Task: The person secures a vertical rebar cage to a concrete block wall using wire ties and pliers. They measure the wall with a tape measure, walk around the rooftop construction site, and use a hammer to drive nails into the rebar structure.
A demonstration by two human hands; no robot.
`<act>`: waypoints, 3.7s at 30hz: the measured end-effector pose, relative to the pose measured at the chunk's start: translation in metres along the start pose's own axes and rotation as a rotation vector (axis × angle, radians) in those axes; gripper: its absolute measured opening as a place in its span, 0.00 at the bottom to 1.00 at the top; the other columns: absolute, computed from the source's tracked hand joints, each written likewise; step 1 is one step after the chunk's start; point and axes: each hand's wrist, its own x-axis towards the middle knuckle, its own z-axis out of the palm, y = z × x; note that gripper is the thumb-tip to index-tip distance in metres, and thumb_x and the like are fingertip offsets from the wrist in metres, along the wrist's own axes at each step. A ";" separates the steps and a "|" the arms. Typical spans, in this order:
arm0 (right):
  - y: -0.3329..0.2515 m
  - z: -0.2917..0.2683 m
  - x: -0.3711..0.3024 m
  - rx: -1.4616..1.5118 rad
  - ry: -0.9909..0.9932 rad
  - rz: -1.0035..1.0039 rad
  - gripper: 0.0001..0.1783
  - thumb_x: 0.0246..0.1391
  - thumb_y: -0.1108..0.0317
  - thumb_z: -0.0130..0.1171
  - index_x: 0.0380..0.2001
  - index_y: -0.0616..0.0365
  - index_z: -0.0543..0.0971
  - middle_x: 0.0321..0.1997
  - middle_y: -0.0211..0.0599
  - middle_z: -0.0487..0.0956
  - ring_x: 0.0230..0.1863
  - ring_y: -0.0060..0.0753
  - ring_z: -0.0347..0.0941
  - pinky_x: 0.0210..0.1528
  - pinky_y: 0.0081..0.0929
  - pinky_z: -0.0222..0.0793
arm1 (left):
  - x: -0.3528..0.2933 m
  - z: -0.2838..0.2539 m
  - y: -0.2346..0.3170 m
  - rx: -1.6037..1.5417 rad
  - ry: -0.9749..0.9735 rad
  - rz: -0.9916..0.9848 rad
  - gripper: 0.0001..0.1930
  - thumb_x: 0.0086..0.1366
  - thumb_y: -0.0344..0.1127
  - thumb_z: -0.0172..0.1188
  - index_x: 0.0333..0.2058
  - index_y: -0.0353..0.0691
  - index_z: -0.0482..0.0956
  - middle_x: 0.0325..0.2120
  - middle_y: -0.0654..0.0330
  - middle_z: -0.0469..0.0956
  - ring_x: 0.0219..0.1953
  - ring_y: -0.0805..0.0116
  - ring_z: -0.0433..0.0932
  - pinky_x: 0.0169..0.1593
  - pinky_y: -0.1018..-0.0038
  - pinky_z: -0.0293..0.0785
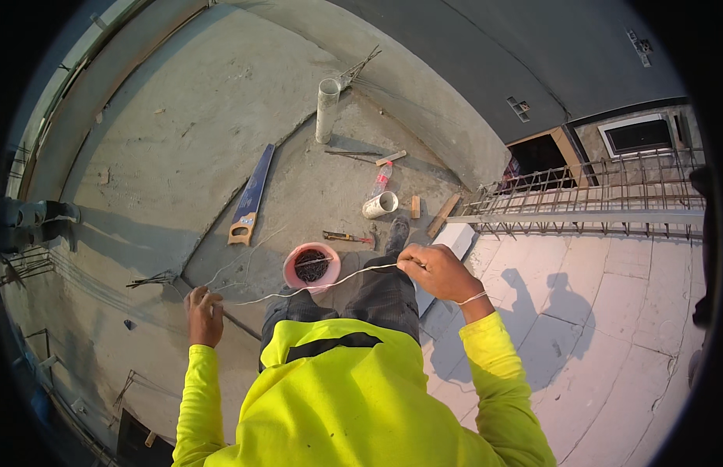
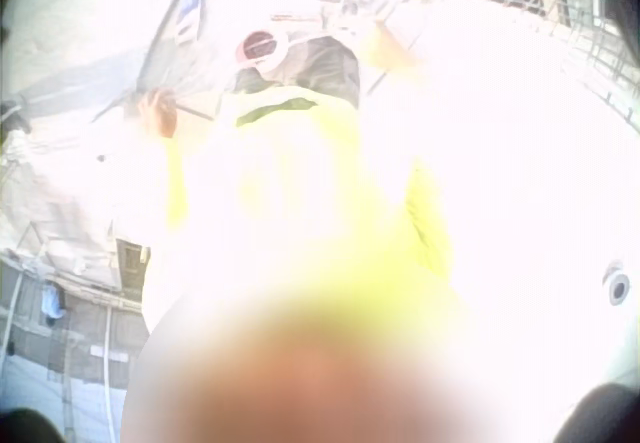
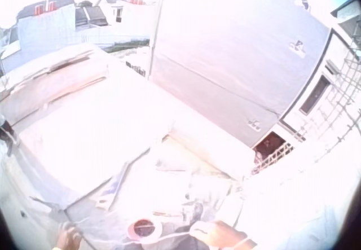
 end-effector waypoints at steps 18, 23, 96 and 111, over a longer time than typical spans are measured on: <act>0.399 -0.206 0.194 1.015 -0.327 0.386 0.09 0.62 0.68 0.57 0.44 0.60 0.77 0.23 0.18 0.69 0.20 0.08 0.54 0.21 0.13 0.50 | 0.199 0.235 0.406 -0.886 -0.065 -0.382 0.08 0.68 0.29 0.50 0.33 0.35 0.78 0.21 0.67 0.72 0.24 0.75 0.69 0.30 0.75 0.66; 0.434 -0.187 0.237 0.686 -0.357 0.218 0.10 0.63 0.69 0.55 0.46 0.60 0.76 0.26 0.22 0.71 0.27 0.10 0.60 0.30 0.14 0.59 | 0.247 0.266 0.402 -0.333 -0.161 -0.082 0.16 0.66 0.38 0.54 0.47 0.33 0.76 0.40 0.46 0.80 0.46 0.50 0.80 0.50 0.64 0.72; -0.111 0.094 0.022 0.122 -0.427 -0.525 0.08 0.62 0.70 0.58 0.35 0.63 0.82 0.22 0.18 0.71 0.22 0.12 0.61 0.24 0.17 0.55 | -0.263 0.003 0.258 -1.409 0.245 -0.543 0.32 0.67 0.36 0.55 0.66 0.30 0.58 0.36 0.52 0.79 0.33 0.67 0.82 0.40 0.70 0.79; -0.134 0.124 -0.100 -0.188 -0.792 -1.485 0.05 0.51 0.70 0.67 0.33 0.55 0.82 0.26 0.38 0.80 0.25 0.43 0.77 0.29 0.35 0.71 | -0.317 0.050 0.324 -0.994 0.932 -0.821 0.32 0.55 0.38 0.68 0.57 0.28 0.71 0.39 0.35 0.80 0.42 0.43 0.82 0.47 0.61 0.77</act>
